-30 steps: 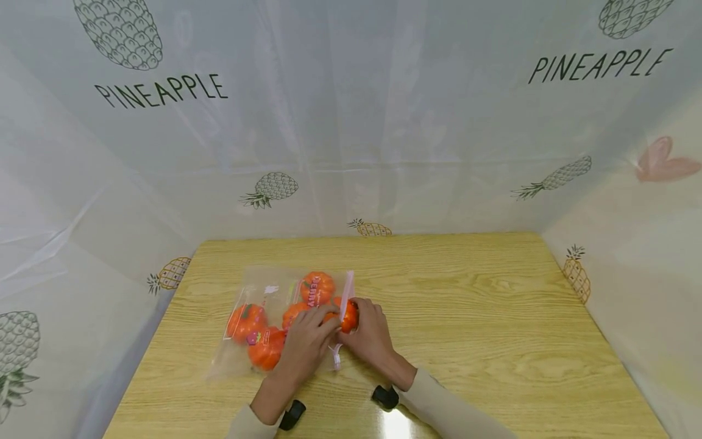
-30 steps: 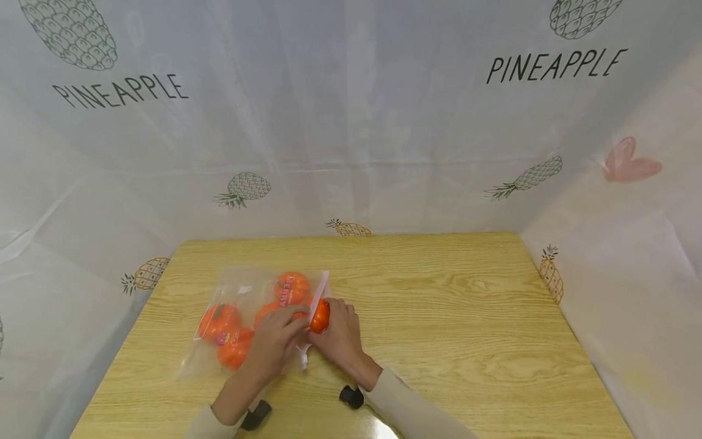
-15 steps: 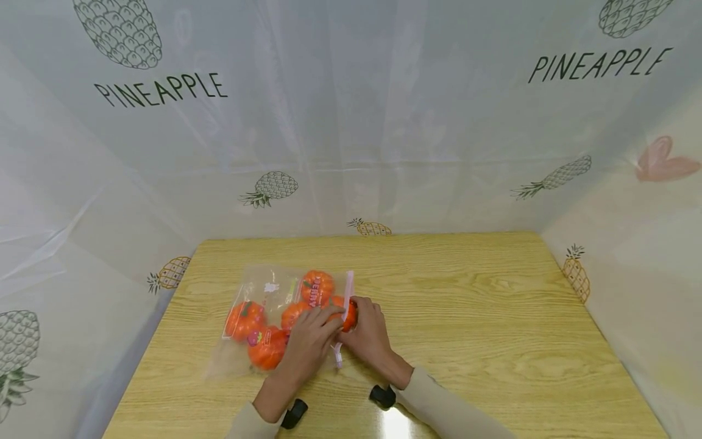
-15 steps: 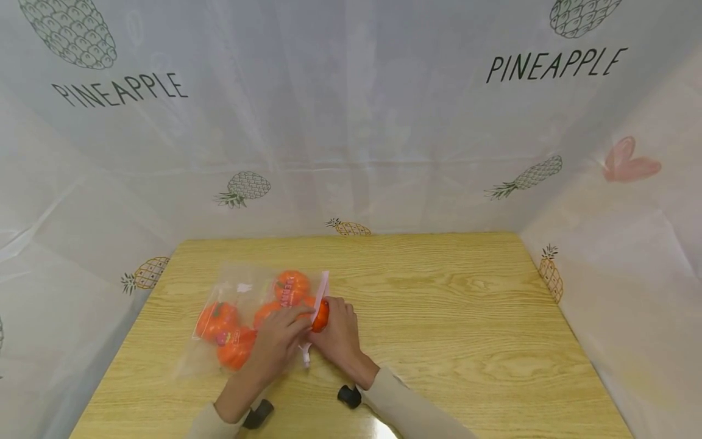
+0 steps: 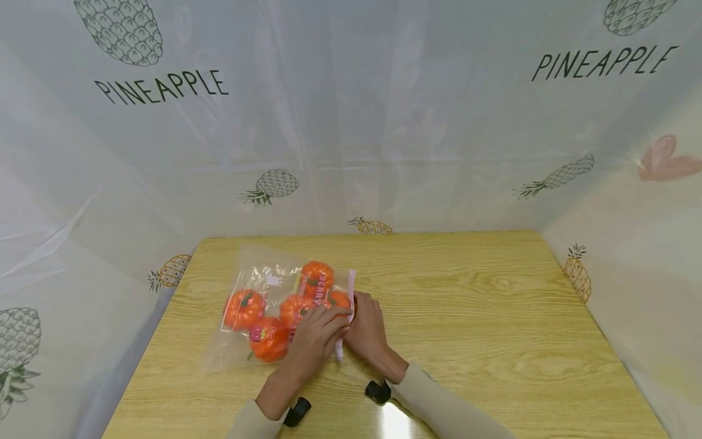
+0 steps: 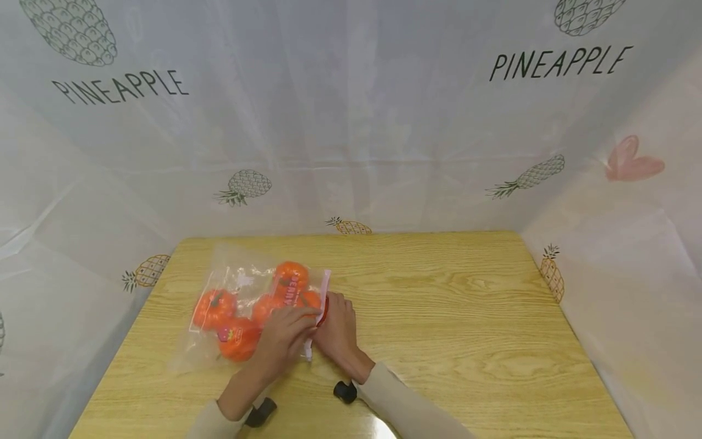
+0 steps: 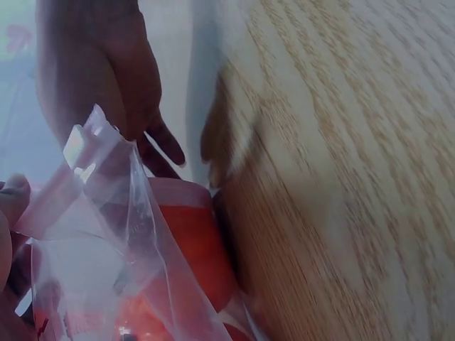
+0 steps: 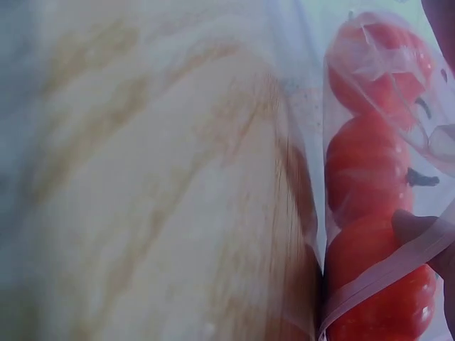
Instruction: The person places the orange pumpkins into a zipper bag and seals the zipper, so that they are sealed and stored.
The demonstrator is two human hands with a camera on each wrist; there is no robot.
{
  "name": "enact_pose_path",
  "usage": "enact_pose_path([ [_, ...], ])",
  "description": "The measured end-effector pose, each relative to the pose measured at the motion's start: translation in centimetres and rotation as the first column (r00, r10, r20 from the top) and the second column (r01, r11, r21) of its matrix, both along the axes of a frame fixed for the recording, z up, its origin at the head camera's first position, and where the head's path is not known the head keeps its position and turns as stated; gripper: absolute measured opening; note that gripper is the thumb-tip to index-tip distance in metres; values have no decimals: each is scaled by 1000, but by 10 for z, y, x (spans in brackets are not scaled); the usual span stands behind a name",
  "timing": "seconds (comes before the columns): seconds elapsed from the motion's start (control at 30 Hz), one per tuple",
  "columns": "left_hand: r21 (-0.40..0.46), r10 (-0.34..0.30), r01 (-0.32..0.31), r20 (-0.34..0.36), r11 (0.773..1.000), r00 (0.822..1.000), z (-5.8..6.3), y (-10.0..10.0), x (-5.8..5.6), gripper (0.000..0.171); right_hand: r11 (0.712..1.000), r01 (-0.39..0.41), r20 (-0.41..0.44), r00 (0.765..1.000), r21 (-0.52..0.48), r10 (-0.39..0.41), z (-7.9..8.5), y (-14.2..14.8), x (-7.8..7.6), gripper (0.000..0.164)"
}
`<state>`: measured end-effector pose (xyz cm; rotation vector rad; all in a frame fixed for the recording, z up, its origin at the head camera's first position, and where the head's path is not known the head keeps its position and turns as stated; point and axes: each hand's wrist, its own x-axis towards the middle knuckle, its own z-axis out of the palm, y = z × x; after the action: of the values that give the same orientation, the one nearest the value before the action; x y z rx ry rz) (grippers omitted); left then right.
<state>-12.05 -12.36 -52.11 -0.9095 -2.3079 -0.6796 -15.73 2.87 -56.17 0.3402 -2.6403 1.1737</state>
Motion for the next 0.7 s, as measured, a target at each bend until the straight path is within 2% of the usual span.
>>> enact_pose_path([
  [0.13, 42, -22, 20, 52, 999, 998, -1, -1, -1, 4, 999, -31, 25, 999, -33, 31, 1, 3, 0, 64],
  [0.3, 94, -23, 14, 95, 995, 995, 0, -5, -1, 6, 984, -129, 53, 989, -127, 136, 9, 14, 1, 71],
  [0.43, 113, -26, 15, 98, 993, 995, 2, -8, -2, 10, 956, -206, 87, 970, -208, 228, 14, 25, -1, 72],
  [0.53, 119, -36, 25, 90, 993, 995, 2, -10, -2, 12, 936, -233, 138, 951, -265, 276, 12, 30, -4, 74],
  [0.7, 127, -56, 45, 86, 991, 995, 1, -12, -2, 12, 921, -289, 169, 926, -262, 339, 4, 38, -14, 75],
])
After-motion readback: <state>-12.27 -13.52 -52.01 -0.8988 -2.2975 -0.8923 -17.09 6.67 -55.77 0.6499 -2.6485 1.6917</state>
